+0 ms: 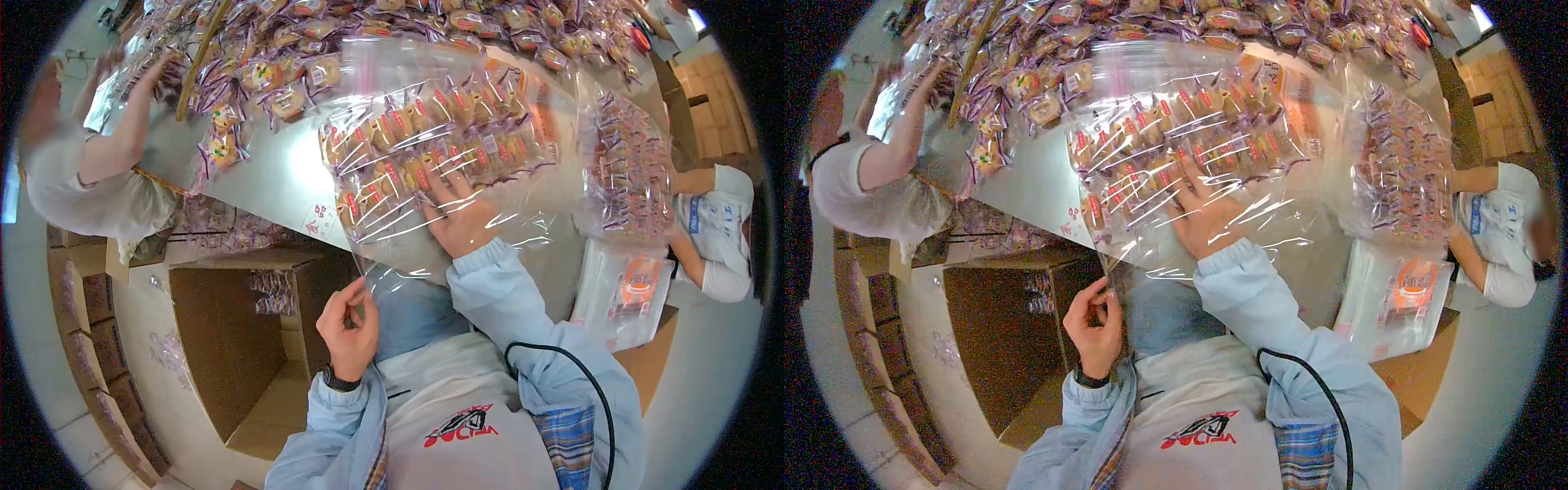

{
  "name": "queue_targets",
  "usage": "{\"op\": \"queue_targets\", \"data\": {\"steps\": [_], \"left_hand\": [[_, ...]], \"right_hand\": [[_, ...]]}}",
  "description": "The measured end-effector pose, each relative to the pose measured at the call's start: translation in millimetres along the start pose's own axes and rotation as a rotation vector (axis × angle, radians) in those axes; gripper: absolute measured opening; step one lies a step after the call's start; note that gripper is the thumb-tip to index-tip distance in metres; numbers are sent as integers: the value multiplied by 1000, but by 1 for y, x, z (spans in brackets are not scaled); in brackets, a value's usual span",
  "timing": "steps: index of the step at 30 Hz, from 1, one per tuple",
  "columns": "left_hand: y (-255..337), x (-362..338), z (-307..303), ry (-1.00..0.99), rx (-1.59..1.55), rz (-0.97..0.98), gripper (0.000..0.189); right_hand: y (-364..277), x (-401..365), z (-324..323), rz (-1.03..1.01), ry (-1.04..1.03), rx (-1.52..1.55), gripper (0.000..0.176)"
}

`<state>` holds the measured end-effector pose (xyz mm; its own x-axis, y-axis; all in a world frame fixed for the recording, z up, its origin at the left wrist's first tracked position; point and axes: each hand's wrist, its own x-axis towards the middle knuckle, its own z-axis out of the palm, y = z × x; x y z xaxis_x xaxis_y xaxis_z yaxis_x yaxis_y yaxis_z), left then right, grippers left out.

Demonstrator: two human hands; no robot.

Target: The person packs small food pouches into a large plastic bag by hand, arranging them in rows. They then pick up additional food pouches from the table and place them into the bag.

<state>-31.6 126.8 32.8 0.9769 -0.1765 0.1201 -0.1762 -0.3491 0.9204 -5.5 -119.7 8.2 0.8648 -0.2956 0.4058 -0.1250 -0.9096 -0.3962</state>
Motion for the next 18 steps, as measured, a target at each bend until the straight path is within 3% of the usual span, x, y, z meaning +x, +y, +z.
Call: {"op": "queue_targets", "data": {"steps": [4, 8, 9, 13, 16, 18], "left_hand": [[9, -1, 7, 42, -42, -87, 24], [6, 11, 25, 68, -85, -131, 29], [8, 17, 29, 72, -105, -109, 30], [15, 24, 32, 45, -29, -43, 34], [12, 23, 35, 64, -46, -28, 33], [12, 21, 34, 69, -55, -33, 32]], "right_hand": [[11, 6, 7, -30, 113, 25, 59], [17, 20, 7, 2, 17, -64, 51], [21, 26, 7, -48, 4, -59, 61], [16, 3, -21, -91, -36, 11, 65], [26, -38, -28, -63, -96, 12, 56], [19, -49, -28, 91, 34, 244, 51]]}}
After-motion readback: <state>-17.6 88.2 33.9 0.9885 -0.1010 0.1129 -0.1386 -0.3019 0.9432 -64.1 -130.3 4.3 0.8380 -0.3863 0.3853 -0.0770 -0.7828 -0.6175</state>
